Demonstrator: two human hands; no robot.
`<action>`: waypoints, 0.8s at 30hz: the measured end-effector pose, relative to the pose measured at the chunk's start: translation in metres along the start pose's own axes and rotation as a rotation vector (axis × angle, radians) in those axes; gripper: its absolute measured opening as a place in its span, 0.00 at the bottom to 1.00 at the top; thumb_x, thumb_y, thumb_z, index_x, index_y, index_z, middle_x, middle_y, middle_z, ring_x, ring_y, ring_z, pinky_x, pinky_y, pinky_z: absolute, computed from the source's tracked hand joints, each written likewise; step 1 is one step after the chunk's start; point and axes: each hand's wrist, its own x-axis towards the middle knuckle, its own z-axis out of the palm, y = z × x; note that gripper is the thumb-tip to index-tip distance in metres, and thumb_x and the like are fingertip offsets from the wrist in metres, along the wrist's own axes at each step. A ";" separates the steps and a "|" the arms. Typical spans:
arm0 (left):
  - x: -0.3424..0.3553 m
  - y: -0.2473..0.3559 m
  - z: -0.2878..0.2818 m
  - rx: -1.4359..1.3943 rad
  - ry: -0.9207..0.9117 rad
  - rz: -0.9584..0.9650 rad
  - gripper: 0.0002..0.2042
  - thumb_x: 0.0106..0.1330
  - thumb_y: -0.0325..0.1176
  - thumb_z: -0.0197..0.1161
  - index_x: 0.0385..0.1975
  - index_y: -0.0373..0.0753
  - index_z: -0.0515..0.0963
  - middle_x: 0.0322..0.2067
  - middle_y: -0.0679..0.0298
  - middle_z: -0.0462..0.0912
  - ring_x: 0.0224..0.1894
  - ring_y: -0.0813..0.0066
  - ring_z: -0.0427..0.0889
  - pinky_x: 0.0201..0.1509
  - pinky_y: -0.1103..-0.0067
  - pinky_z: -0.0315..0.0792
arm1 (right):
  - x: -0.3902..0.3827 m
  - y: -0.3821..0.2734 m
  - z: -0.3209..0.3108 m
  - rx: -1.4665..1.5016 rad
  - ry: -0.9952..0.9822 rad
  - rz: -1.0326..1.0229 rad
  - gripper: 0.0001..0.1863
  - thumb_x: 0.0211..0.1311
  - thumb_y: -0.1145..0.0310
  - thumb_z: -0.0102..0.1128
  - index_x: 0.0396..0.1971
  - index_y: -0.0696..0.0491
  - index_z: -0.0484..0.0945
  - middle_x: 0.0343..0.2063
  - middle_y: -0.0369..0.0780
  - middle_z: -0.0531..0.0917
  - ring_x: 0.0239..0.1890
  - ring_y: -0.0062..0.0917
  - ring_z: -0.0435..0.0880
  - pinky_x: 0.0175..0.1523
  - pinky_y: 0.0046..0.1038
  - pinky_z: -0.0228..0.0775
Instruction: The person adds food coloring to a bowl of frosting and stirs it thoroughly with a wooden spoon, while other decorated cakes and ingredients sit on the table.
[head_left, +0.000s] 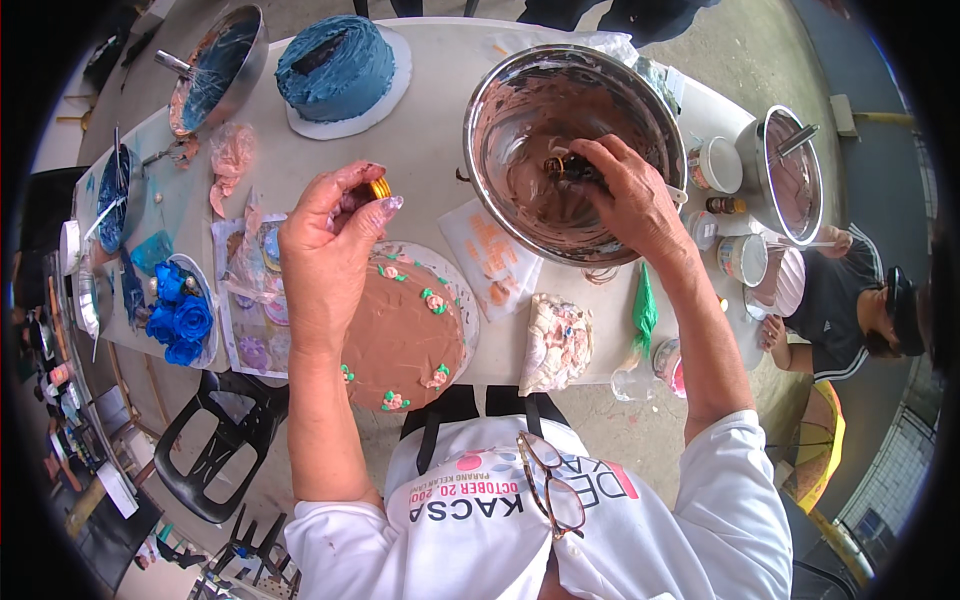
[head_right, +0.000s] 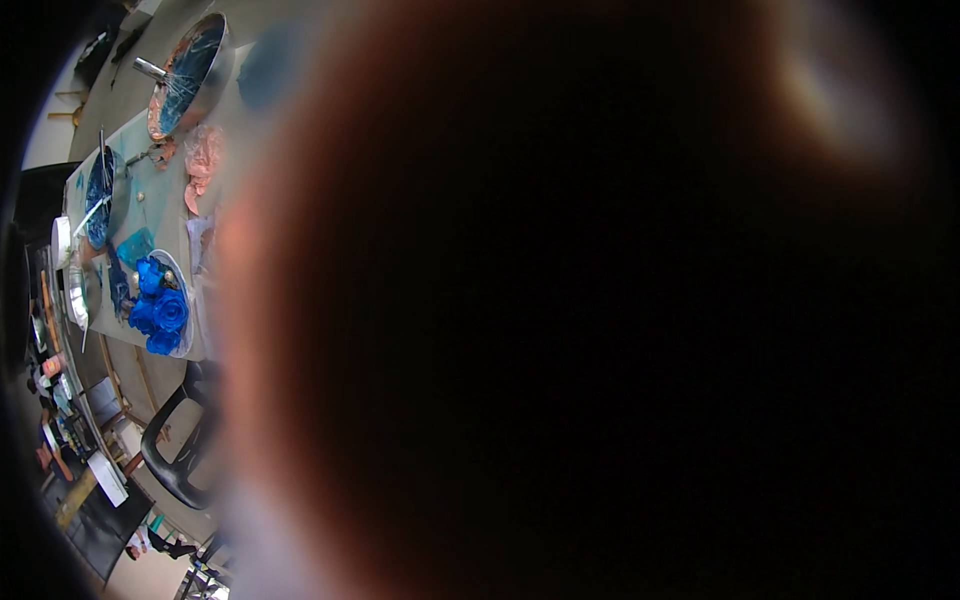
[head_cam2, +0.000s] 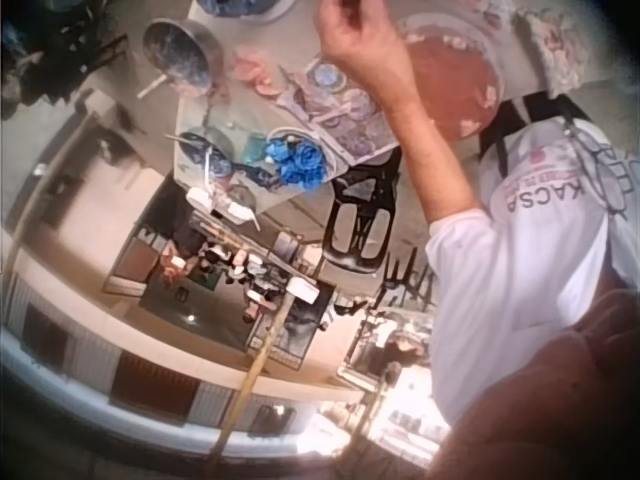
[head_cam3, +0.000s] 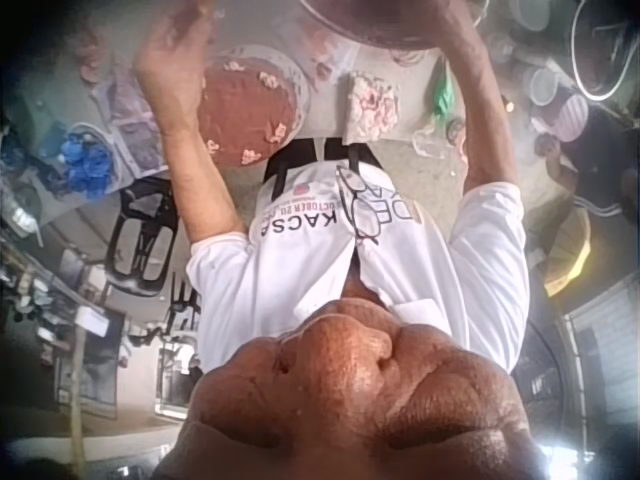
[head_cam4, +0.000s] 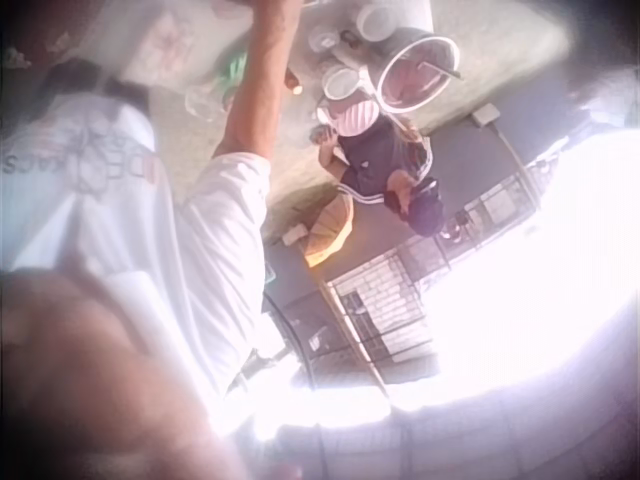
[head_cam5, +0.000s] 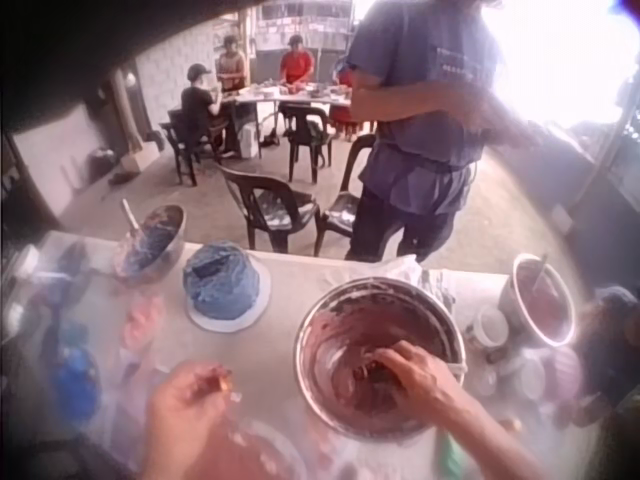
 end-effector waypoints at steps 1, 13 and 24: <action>0.000 0.000 0.000 -0.011 0.006 -0.001 0.14 0.59 0.17 0.64 0.46 0.32 0.77 0.38 0.68 0.81 0.34 0.86 0.75 0.37 0.87 0.73 | 0.000 0.000 0.000 0.000 0.006 -0.002 0.24 0.51 0.78 0.63 0.51 0.51 0.74 0.43 0.43 0.78 0.46 0.42 0.78 0.50 0.38 0.72; -0.001 0.002 -0.004 0.041 0.001 -0.073 0.13 0.59 0.17 0.65 0.44 0.32 0.78 0.38 0.68 0.80 0.35 0.86 0.76 0.37 0.87 0.73 | 0.000 0.000 0.000 -0.069 -0.024 0.026 0.26 0.50 0.79 0.62 0.53 0.50 0.74 0.44 0.42 0.77 0.46 0.41 0.79 0.51 0.37 0.73; 0.000 -0.002 -0.006 -0.003 0.007 -0.056 0.13 0.59 0.17 0.65 0.44 0.32 0.78 0.37 0.68 0.80 0.34 0.86 0.76 0.36 0.87 0.73 | 0.000 0.003 0.000 -0.101 -0.015 0.010 0.27 0.49 0.80 0.61 0.53 0.50 0.74 0.44 0.42 0.77 0.47 0.41 0.78 0.52 0.37 0.72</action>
